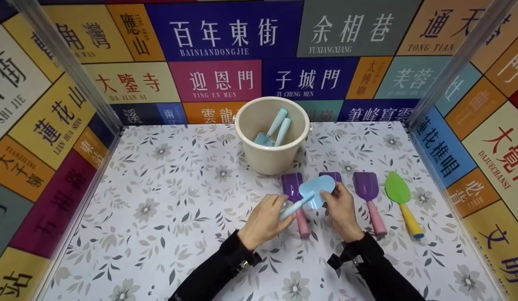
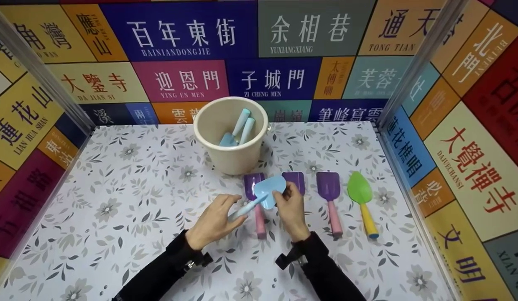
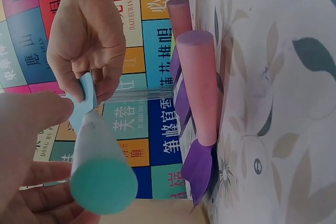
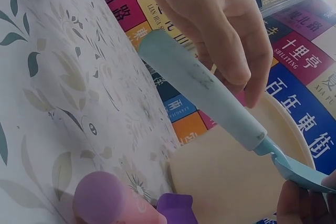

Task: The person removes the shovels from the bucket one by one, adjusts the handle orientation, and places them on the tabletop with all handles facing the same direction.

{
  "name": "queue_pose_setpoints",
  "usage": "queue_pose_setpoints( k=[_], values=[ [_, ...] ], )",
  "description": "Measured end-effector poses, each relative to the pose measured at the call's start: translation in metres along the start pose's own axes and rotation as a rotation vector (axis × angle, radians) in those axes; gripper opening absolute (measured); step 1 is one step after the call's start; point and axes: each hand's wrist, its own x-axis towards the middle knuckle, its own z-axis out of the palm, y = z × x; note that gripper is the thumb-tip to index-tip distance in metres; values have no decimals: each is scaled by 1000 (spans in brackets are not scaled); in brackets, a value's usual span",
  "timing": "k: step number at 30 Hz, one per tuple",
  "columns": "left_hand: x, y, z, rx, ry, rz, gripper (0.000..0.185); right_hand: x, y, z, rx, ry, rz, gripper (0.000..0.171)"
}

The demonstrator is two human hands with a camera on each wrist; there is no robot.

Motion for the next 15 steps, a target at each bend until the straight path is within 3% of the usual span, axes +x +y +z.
queue_pose_setpoints(
  k=[9,15],
  values=[
    [6,4,5,-25,-135,-50,30,-5,-2,3,-7,-28,-14,27],
    [7,6,6,-14,-160,-73,18,-7,-1,7,-24,-46,-42,29]
  ],
)
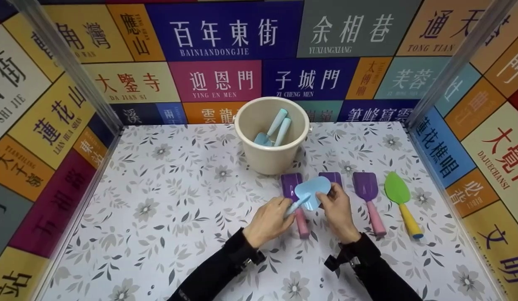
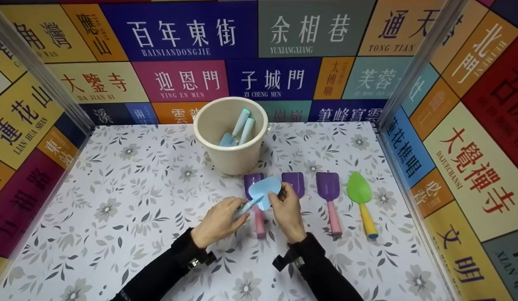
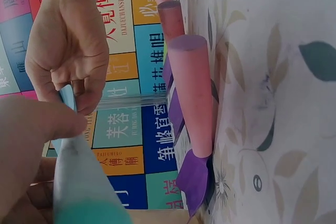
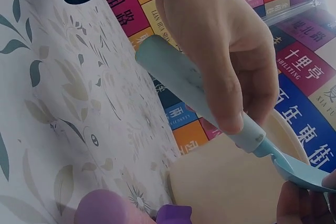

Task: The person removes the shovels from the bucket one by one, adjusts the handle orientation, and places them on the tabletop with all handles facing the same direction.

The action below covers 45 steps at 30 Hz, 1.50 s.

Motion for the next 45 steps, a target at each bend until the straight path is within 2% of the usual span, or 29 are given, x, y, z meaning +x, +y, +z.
queue_pose_setpoints(
  k=[3,11,23,29,40,45],
  values=[
    [0,0,-2,-5,-11,-16,15,-1,1,1,-34,-7,-9,30],
    [2,0,-4,7,-15,-8,15,-2,-2,2,-80,-1,-28,29],
    [4,0,-7,43,-70,-2,17,-1,-4,2,-124,-30,-84,29],
    [4,3,-11,33,-104,-26,18,-1,-5,2,-125,-50,-95,29],
    [-3,3,-19,9,-143,-50,22,-6,-8,-4,-137,-151,-133,29],
    [-8,-2,-23,-42,-125,-80,24,-10,-10,-18,-251,-188,-213,23]
  ],
)
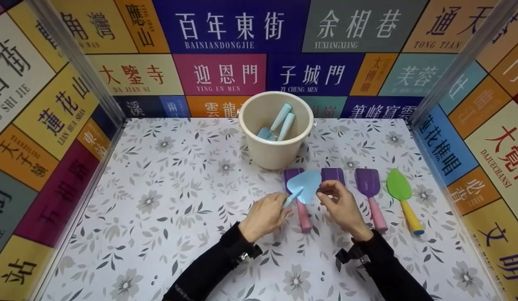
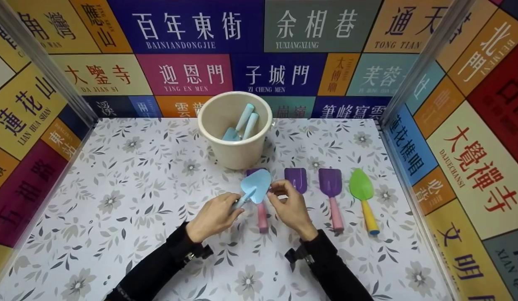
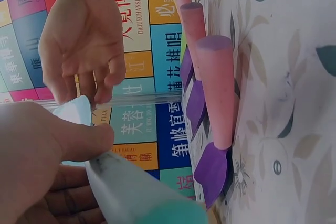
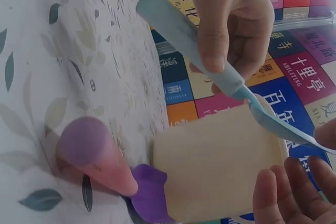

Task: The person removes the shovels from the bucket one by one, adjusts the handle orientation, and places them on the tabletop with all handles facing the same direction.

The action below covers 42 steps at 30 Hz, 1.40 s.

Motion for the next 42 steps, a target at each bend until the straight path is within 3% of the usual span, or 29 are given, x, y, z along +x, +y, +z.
queue_pose_setpoints(
  k=[8,13,21,29,42],
  values=[
    [-10,-15,-6,10,115,-14,20,-10,23,-37,-432,44,-356,25],
    [-15,-25,-11,-6,148,-66,21,-22,37,-55,-658,75,-468,30],
    [-22,-40,-10,-70,187,-149,17,-41,48,-74,-764,131,-433,35],
    [-24,-52,-3,-112,205,-231,15,-48,52,-84,-807,129,-371,35],
    [-16,-70,15,-196,62,-459,23,-50,57,-87,-873,118,-342,34]
  ],
)
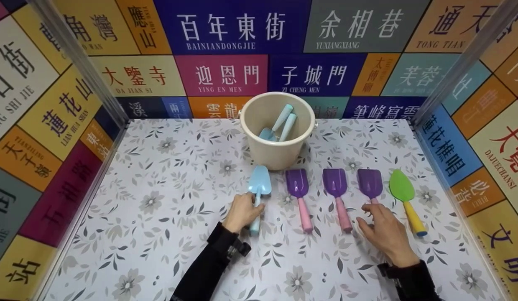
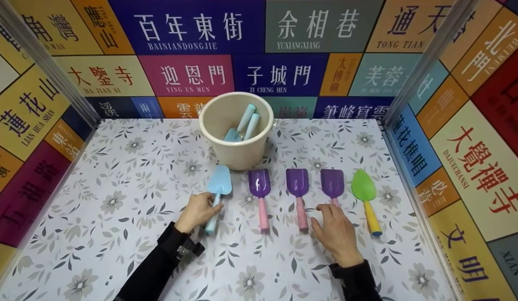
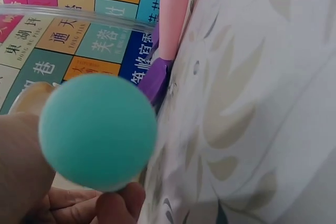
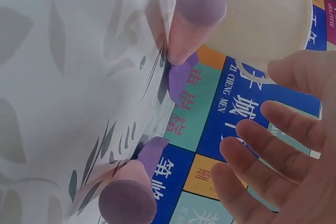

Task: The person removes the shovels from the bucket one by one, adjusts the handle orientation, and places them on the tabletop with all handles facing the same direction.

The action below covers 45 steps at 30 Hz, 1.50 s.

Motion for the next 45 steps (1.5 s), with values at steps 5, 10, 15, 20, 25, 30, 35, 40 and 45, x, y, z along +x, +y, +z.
queue_pose_setpoints(
  k=[5,10,15,20,25,30,35,40,45],
  values=[
    [6,-3,1,-8,-47,-56,30,1,0,0,-7,13,-19,33],
    [9,-4,4,-22,-77,-111,30,-1,0,0,-10,6,-16,34],
    [12,-5,8,-16,-83,-121,32,-2,0,0,-16,-5,-16,34],
    [14,-3,8,-40,-99,-141,27,-1,0,0,-17,-12,-14,34],
    [15,-2,8,-30,-114,-139,35,-2,0,-1,-8,-36,24,31],
    [16,-6,12,-13,-98,-123,33,-2,-1,-1,-11,-40,26,30],
    [16,-2,11,-13,-112,-136,27,-2,-1,-1,-12,-40,23,31],
    [16,1,13,29,-111,-138,31,-1,-1,-1,-10,-46,21,31],
    [14,1,13,58,-90,-110,33,-1,0,-1,-13,-49,18,32]
  ],
)
